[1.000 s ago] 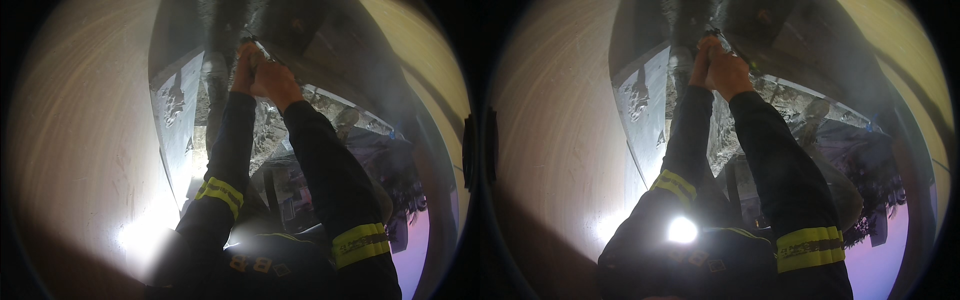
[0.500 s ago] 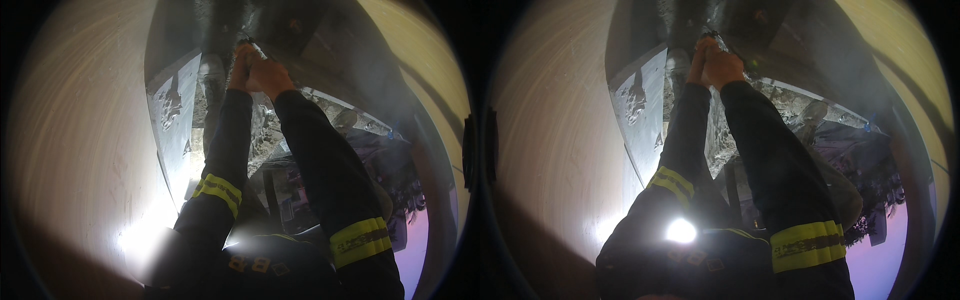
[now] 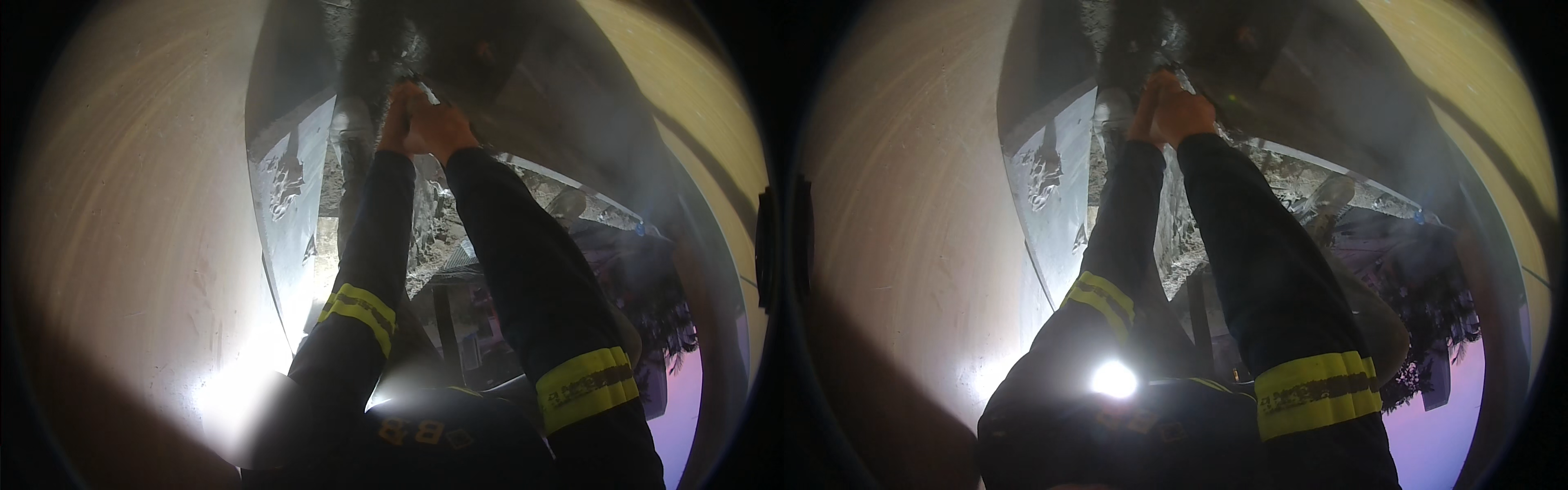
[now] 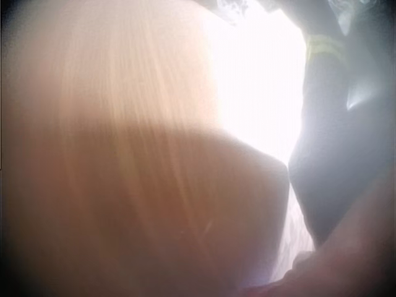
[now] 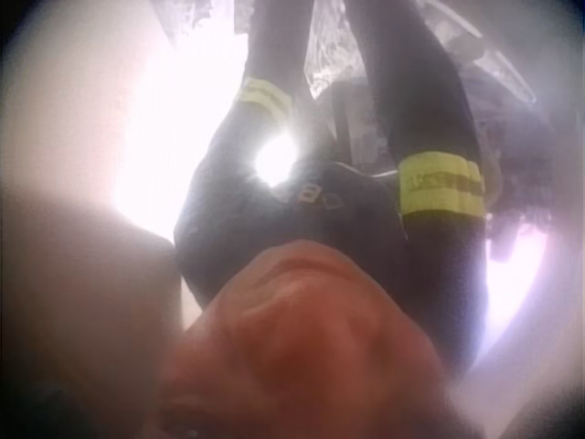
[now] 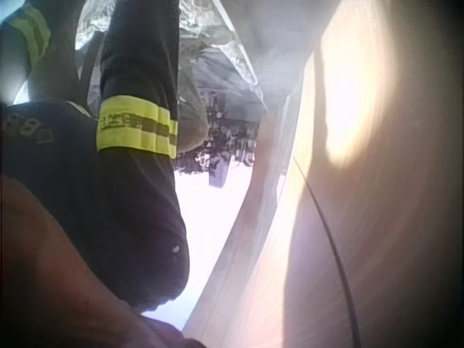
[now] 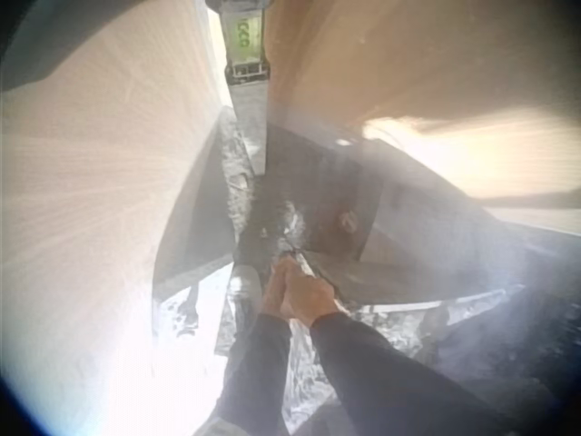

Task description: The person uses a handheld cutting tool to cut through a concrete ceiling slab, creating a rectangular opening. After cutting, the person removes debris and climbs through the opening into the space above.

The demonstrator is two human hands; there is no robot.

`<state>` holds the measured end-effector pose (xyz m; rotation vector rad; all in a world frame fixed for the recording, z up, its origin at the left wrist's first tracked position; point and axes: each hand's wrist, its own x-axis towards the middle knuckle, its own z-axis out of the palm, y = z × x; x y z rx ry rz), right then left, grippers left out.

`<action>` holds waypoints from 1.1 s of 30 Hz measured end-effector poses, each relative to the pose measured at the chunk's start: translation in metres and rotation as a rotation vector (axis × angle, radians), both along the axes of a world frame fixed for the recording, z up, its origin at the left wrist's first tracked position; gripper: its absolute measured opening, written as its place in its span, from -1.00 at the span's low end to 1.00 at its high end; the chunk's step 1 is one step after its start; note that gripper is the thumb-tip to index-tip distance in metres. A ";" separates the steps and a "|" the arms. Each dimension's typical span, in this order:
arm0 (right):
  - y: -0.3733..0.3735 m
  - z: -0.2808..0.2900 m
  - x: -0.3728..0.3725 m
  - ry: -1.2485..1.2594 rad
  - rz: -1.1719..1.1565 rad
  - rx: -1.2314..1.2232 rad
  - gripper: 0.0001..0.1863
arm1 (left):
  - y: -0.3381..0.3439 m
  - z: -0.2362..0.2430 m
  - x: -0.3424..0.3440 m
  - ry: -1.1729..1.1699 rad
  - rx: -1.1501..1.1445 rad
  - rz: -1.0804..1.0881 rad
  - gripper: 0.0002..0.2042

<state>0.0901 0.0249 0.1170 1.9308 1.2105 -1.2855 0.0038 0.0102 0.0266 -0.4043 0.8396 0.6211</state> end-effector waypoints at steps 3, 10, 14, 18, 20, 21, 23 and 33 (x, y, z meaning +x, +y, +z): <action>0.015 0.022 -0.006 -0.006 0.036 -0.075 -0.12 | -0.002 0.003 -0.005 0.013 -0.005 0.003 -0.88; 0.034 0.063 -0.006 -0.004 -0.053 -0.136 -0.09 | -0.003 0.020 -0.007 0.006 -0.016 -0.004 -0.88; 0.030 0.073 -0.005 0.014 -0.058 -0.133 -0.04 | -0.004 0.027 -0.009 -0.003 -0.010 -0.016 -0.88; 0.028 0.077 -0.007 -0.018 -0.066 -0.135 0.02 | -0.002 0.040 -0.009 0.029 -0.004 -0.031 -0.88; 0.023 0.078 -0.007 -0.020 -0.073 -0.106 0.03 | 0.000 0.044 -0.006 0.066 -0.002 -0.030 -0.86; 0.022 0.079 -0.009 -0.023 -0.065 -0.116 0.03 | -0.003 0.044 -0.008 0.061 0.003 -0.026 -0.86; 0.018 0.080 -0.011 -0.031 -0.050 -0.138 0.03 | -0.010 0.042 -0.011 0.050 0.011 -0.022 -0.86; 0.007 0.041 -0.003 -0.052 -0.068 0.051 -0.46 | -0.011 0.009 -0.002 0.032 0.077 -0.037 -0.93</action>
